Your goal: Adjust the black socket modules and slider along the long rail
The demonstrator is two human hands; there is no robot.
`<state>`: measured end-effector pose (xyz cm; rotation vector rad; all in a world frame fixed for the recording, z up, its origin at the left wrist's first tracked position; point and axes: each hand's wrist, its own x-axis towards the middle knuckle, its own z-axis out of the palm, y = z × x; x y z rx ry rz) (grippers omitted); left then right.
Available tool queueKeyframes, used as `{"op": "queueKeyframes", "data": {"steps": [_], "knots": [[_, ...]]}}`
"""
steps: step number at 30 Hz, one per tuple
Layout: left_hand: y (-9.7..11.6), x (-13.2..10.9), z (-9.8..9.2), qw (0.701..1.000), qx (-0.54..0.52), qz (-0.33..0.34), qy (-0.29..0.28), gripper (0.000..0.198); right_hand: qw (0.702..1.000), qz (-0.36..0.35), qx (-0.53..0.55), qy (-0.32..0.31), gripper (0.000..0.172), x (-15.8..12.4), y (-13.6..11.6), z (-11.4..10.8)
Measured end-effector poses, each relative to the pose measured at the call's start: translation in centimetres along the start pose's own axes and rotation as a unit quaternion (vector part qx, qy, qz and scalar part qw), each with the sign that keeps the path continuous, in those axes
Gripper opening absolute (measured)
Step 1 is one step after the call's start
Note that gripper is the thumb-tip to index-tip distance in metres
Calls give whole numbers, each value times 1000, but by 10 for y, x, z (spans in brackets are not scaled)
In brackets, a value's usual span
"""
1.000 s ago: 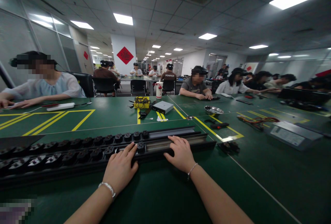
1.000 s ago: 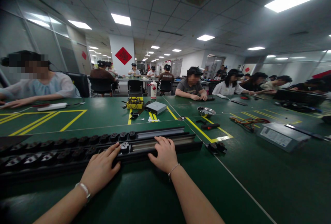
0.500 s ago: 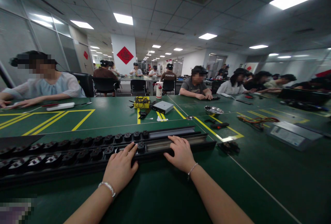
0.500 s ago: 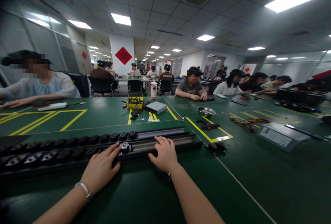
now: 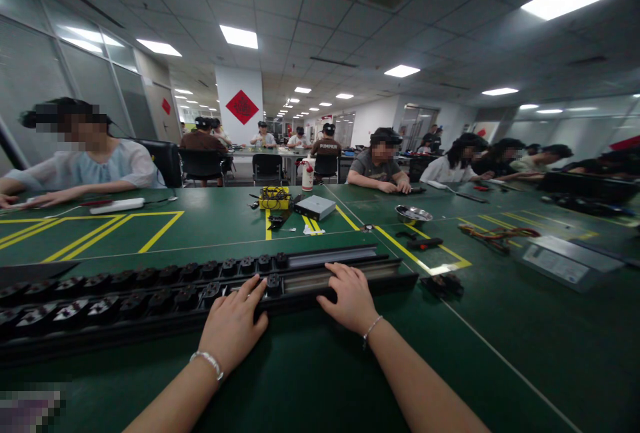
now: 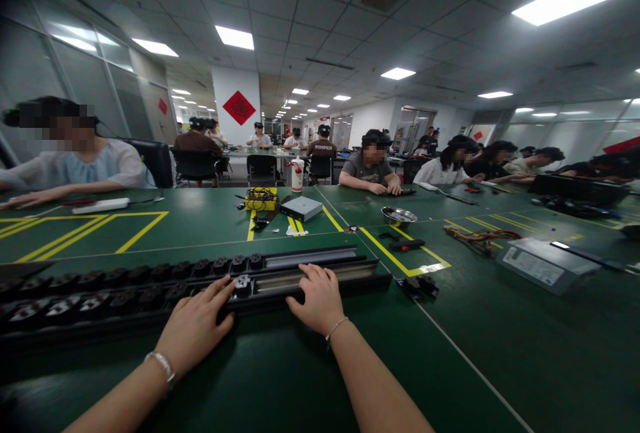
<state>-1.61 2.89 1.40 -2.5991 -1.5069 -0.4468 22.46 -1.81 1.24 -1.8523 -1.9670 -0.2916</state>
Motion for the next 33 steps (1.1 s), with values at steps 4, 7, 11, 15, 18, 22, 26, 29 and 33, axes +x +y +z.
{"op": "queueKeyframes", "data": {"steps": [4,7,11,15,18,22,26,29,33], "knots": [[1,0,-2,1000,2,-4,-5,53,1000,-3,1,1,28,0,0,0],[1,0,-2,1000,2,-1,-4,53,1000,-2,-1,2,27,0,0,0],[1,-1,1,1000,4,4,9,54,1000,0,-3,-1,28,0,0,0],[1,-3,5,1000,10,11,28,56,1000,4,-2,0,28,-1,0,0],[1,-5,9,999,11,18,44,57,1000,5,-1,-5,28,-1,0,0],[0,-5,11,999,9,24,46,54,1000,5,0,-5,27,-1,-1,-1],[-2,-5,10,999,1,19,39,53,1000,6,1,-11,28,0,-2,-2],[-2,-5,9,999,3,22,40,53,1000,3,2,-5,28,0,-1,0],[-2,-5,7,999,6,24,40,52,1000,0,2,3,27,0,-1,1]]}}
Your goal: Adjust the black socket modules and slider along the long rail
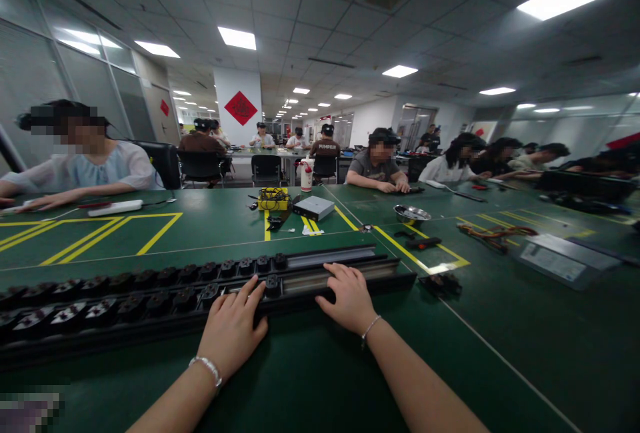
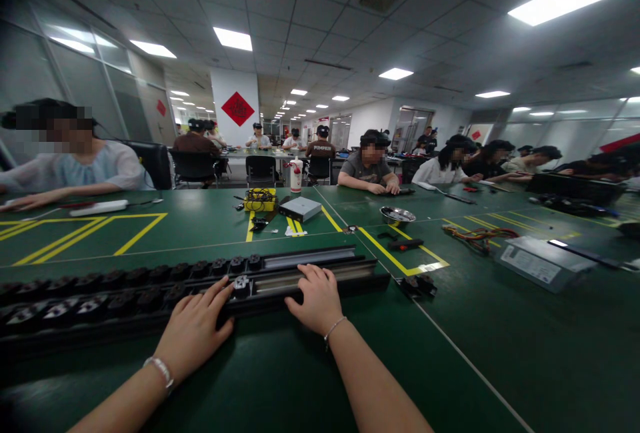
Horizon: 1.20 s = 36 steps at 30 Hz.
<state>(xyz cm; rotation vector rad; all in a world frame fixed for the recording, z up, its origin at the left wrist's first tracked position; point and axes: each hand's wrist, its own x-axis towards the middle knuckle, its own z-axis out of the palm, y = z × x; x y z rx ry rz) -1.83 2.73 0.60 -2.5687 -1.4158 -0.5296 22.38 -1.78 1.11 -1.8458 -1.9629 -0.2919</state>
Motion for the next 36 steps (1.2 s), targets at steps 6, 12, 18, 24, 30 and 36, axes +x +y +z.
{"op": "queueKeyframes", "data": {"steps": [6,12,18,24,30,36], "knots": [[0,0,-3,1000,-11,9,-3,51,1000,6,-2,-6,28,0,0,0],[1,1,-6,1000,-16,1,-15,52,1000,5,-1,-11,29,0,0,-1],[1,2,-8,999,-21,-9,-26,52,1000,7,-2,-12,28,0,-1,-2],[-1,1,-6,1000,-21,3,-13,52,1000,4,0,-8,27,0,-1,-2],[0,2,-5,1000,-24,-2,-19,52,1000,8,-4,-14,28,0,-1,-1],[-2,2,-3,1000,-19,1,-15,52,1000,8,-5,-12,27,0,0,-1]]}}
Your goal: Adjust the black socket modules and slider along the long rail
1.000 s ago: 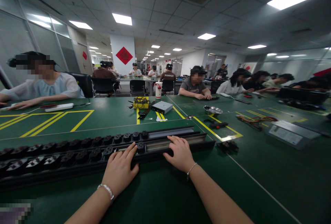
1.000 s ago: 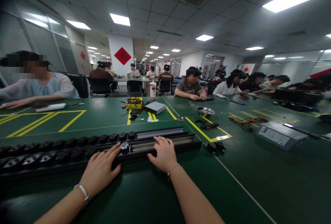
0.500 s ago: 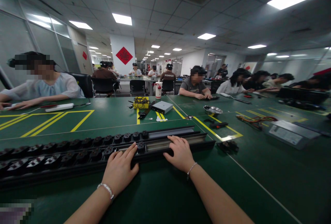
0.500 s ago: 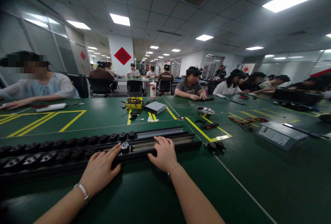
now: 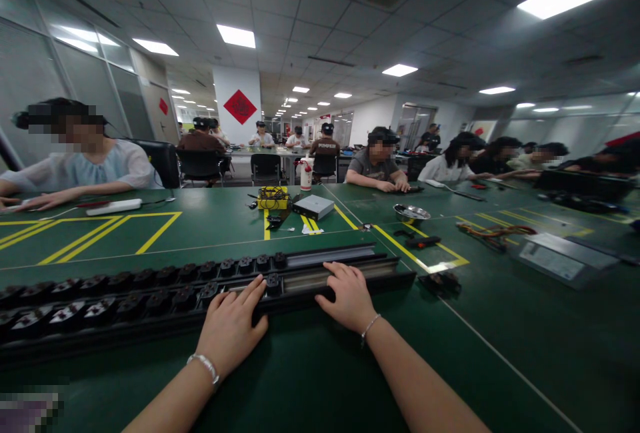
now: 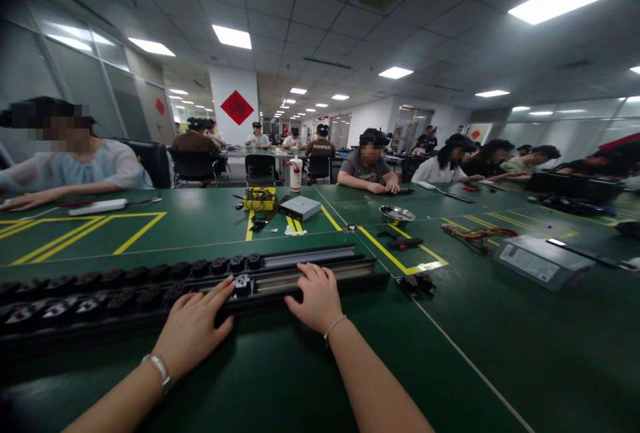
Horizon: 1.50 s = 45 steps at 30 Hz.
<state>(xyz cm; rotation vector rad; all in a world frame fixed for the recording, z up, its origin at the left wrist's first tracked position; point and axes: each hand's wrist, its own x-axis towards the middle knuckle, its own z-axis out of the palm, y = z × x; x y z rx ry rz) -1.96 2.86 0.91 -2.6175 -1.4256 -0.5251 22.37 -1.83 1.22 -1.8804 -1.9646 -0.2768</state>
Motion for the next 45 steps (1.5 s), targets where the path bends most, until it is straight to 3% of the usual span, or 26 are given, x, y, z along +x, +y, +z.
{"op": "queueKeyframes", "data": {"steps": [45], "knots": [[2,1,-1,1000,16,4,-2,52,1000,-9,0,20,27,0,1,2]]}}
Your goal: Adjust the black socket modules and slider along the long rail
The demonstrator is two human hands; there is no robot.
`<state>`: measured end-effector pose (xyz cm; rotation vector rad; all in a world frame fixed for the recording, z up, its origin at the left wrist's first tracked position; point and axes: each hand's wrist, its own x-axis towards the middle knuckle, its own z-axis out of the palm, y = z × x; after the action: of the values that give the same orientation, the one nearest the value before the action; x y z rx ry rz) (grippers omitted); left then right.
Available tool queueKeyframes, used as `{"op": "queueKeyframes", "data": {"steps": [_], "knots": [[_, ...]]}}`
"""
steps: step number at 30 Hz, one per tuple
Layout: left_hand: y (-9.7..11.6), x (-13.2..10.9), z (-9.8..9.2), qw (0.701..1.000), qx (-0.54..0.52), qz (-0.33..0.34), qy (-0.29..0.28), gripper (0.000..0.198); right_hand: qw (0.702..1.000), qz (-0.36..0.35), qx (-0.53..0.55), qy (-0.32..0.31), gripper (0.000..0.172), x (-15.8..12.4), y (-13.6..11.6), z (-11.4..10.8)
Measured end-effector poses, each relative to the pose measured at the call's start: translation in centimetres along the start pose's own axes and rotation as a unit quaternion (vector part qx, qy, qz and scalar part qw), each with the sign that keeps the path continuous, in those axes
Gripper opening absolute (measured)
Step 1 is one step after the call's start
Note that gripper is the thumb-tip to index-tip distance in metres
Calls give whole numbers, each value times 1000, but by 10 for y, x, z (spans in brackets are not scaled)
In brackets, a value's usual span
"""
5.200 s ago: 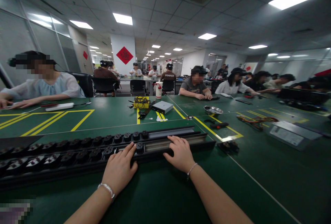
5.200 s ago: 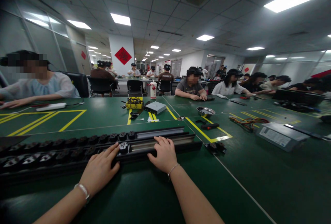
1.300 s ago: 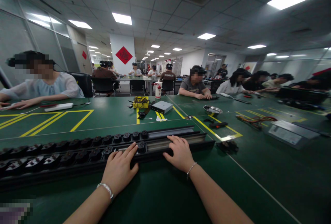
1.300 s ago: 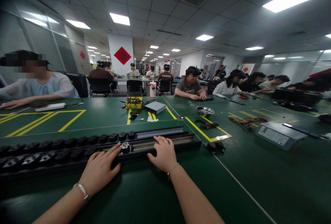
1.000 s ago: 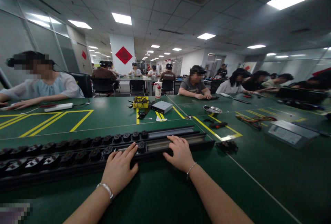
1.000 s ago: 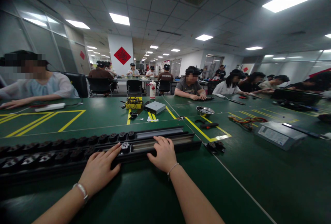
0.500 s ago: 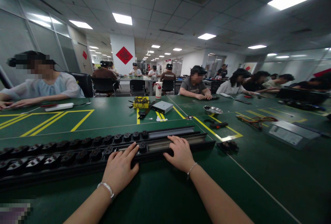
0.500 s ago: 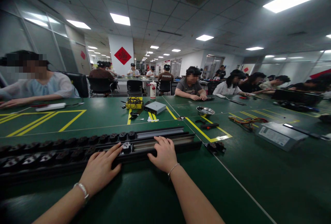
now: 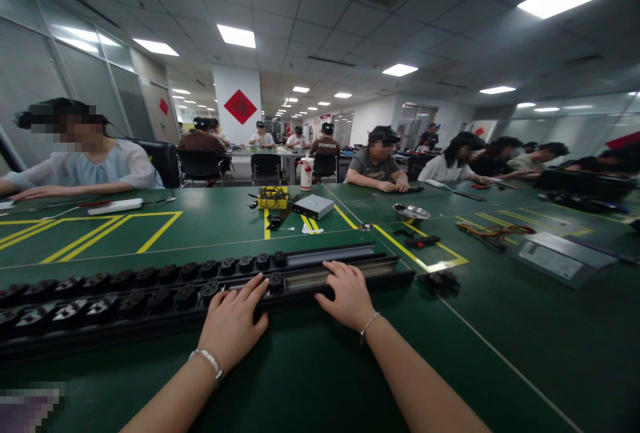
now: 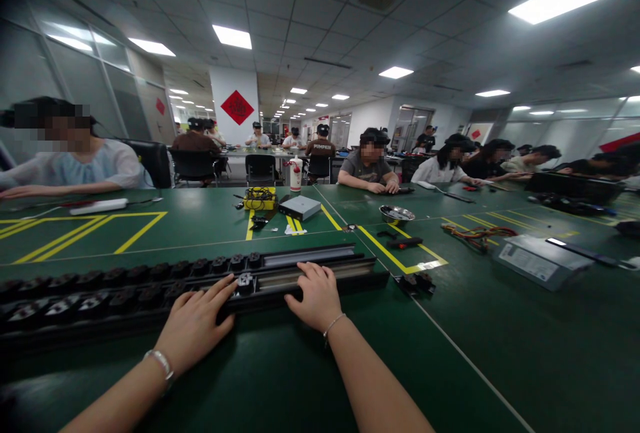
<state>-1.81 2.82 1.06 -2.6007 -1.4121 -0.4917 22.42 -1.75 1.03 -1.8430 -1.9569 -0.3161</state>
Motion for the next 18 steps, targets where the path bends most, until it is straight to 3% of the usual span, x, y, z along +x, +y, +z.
{"op": "queueKeyframes", "data": {"steps": [9,18], "knots": [[11,11,-2,1000,3,24,17,45,1000,-4,4,5,27,1,0,1],[6,9,4,999,-9,28,18,40,1000,-4,4,2,28,1,0,0]]}}
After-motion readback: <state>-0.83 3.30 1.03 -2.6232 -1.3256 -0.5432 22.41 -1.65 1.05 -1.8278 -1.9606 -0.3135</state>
